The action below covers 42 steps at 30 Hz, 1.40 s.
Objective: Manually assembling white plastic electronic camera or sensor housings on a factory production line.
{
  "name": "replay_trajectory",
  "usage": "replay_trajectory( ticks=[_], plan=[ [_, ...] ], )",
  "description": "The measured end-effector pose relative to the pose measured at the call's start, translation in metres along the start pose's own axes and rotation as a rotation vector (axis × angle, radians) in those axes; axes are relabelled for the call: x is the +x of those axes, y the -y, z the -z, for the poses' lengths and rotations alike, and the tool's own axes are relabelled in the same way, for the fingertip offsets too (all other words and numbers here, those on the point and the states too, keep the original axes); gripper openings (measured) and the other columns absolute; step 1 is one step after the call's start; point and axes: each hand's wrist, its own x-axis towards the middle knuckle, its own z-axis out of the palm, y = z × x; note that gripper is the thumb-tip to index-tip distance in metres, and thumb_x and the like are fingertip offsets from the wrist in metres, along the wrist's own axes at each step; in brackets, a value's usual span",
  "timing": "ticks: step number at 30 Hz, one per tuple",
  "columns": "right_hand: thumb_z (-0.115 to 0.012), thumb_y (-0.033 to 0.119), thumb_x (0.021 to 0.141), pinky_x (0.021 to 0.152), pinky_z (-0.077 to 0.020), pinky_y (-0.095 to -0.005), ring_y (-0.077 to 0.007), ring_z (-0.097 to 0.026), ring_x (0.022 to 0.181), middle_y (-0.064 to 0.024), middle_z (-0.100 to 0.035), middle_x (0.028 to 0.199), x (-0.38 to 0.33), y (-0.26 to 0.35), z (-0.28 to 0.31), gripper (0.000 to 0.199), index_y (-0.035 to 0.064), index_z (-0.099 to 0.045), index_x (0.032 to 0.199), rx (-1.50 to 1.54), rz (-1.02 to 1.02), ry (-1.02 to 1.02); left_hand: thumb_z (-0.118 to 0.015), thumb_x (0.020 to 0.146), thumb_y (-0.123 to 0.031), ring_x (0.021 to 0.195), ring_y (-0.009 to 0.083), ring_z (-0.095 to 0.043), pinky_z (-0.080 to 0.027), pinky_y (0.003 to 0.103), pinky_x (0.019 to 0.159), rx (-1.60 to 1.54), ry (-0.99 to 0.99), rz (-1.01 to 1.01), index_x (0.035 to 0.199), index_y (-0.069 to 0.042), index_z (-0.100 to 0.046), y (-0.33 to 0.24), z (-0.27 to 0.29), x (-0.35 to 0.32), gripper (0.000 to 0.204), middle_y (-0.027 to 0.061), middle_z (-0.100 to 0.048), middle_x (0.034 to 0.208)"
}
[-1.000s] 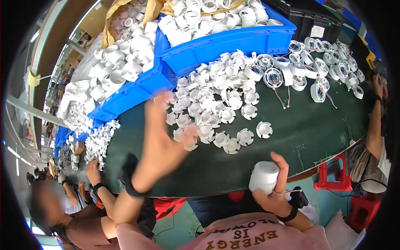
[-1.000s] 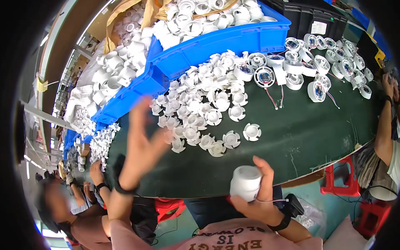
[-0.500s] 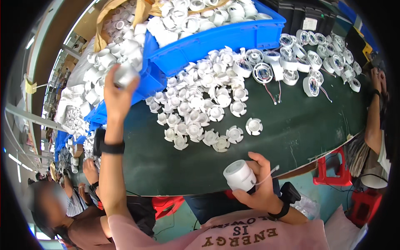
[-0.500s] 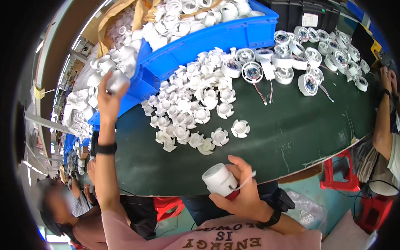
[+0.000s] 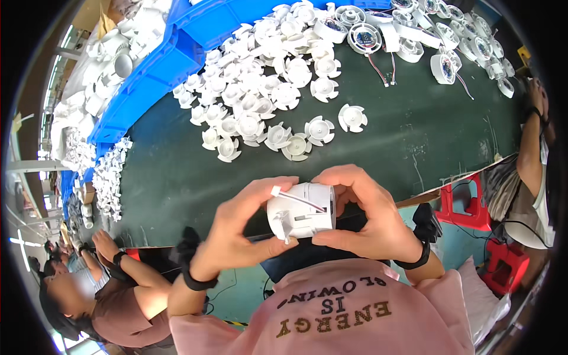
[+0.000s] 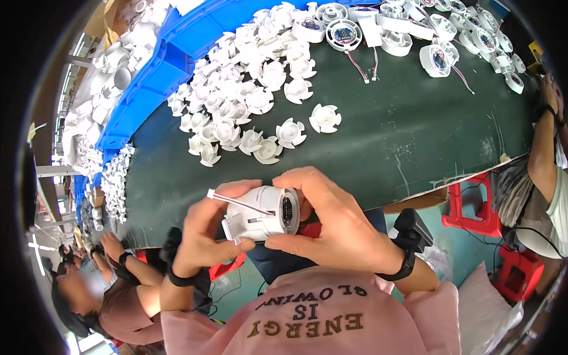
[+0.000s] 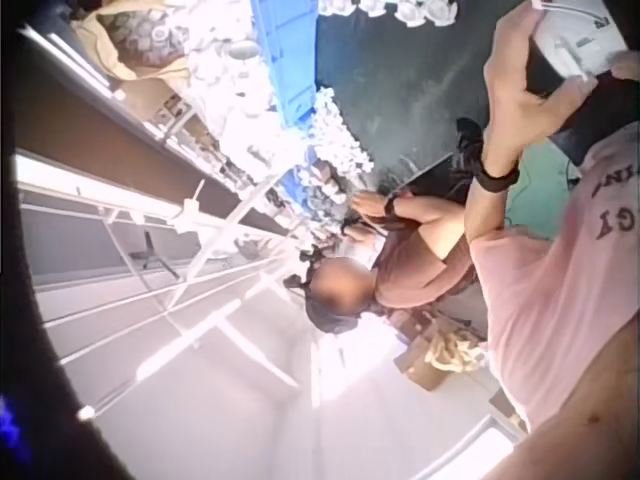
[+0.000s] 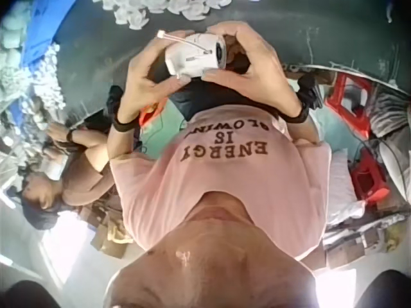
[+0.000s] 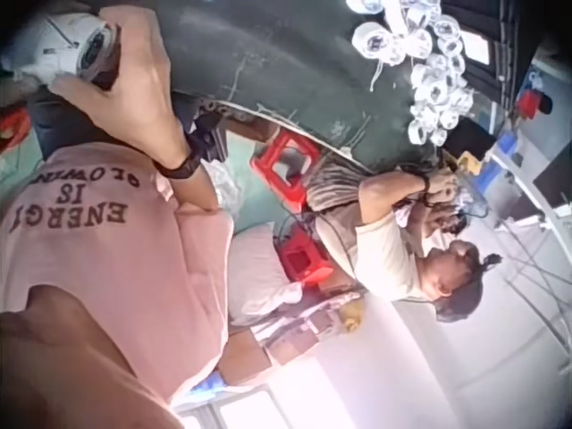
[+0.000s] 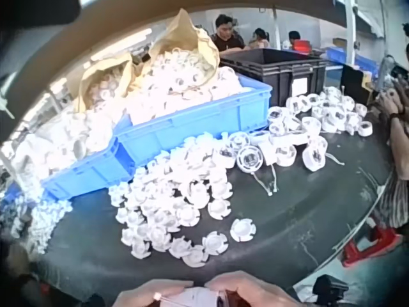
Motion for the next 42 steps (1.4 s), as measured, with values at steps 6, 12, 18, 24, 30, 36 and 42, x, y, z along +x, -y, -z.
replay_trajectory(
  ticks=[6,12,18,24,30,36,42],
  plan=[
    [-0.081,0.002,0.070,0.082,-0.0518,-0.0305,-0.0206,-0.052,0.107,-0.0112,-0.040,0.127,-0.004,0.006,-0.003,0.071,0.0031,-0.048,0.133,0.032,0.036,0.072,-0.063,0.088,-0.026,0.103,0.0316,-0.056,-0.047,0.037,0.084,-0.036,-0.297,-0.086,0.128,0.004,-0.042,0.007,-0.049,-0.015,0.055,0.0201,-0.052,0.120],
    [-0.077,-0.001,0.071,0.081,-0.0518,-0.0308,-0.0223,-0.054,0.103,-0.0126,-0.048,0.119,-0.006,0.008,-0.007,0.073,0.0020,-0.047,0.137,-0.028,0.062,0.144,-0.064,0.087,-0.029,0.098,0.0281,-0.056,-0.047,0.036,0.081,-0.232,-0.273,-0.034,0.128,0.002,-0.041,0.009,-0.049,-0.022,0.056,0.0198,-0.051,0.116],
    [-0.080,0.009,0.072,0.076,-0.0514,-0.0297,-0.0211,-0.057,0.090,-0.0136,-0.050,0.115,0.002,0.014,-0.024,0.074,-0.0032,-0.046,0.136,-0.281,0.287,0.023,-0.064,0.087,-0.030,0.097,0.0240,-0.055,-0.045,0.035,0.082,-0.268,-0.376,-0.163,0.126,0.000,-0.039,0.006,-0.043,-0.010,0.054,0.0159,-0.050,0.114],
    [-0.082,0.010,0.071,0.072,-0.0520,-0.0296,-0.0199,-0.058,0.086,-0.0146,-0.051,0.109,-0.001,0.027,-0.022,0.075,-0.0079,-0.045,0.134,-0.355,0.247,0.043,-0.063,0.089,-0.027,0.099,0.0186,-0.052,-0.044,0.031,0.084,-0.603,-0.314,0.064,0.125,-0.002,-0.040,-0.002,-0.044,-0.013,0.050,0.0112,-0.050,0.110],
    [-0.081,0.004,0.070,0.072,-0.0563,-0.0319,-0.0260,-0.056,0.095,-0.0161,-0.051,0.111,0.006,0.031,-0.027,0.073,-0.0058,-0.046,0.134,-0.387,0.215,0.013,-0.081,0.071,-0.024,0.099,0.0182,-0.050,-0.045,0.032,0.083,-0.492,-0.580,0.134,0.125,-0.002,-0.030,-0.014,-0.050,-0.010,0.077,0.0110,-0.041,0.111],
    [-0.077,0.014,0.073,0.090,-0.0446,-0.0421,-0.0353,-0.053,0.106,-0.0164,-0.054,0.115,0.049,0.048,0.019,0.059,0.0018,-0.054,0.125,-0.738,0.369,0.108,-0.075,0.075,-0.022,0.089,0.0180,-0.056,-0.046,0.028,0.079,-0.659,-0.829,0.294,0.124,0.002,-0.042,0.006,-0.020,-0.051,0.064,0.0102,-0.053,0.107],
    [-0.074,0.007,0.070,0.093,-0.0376,-0.0447,-0.0322,-0.046,0.118,-0.0099,-0.053,0.126,0.132,-0.004,0.146,0.063,0.0072,-0.051,0.128,-1.679,0.352,-0.145,-0.052,0.095,-0.021,0.089,0.0089,-0.054,-0.042,0.023,0.081,-0.198,-1.045,0.439,0.117,0.007,-0.057,0.061,0.060,-0.108,0.036,0.0027,-0.060,0.099]
  ],
)
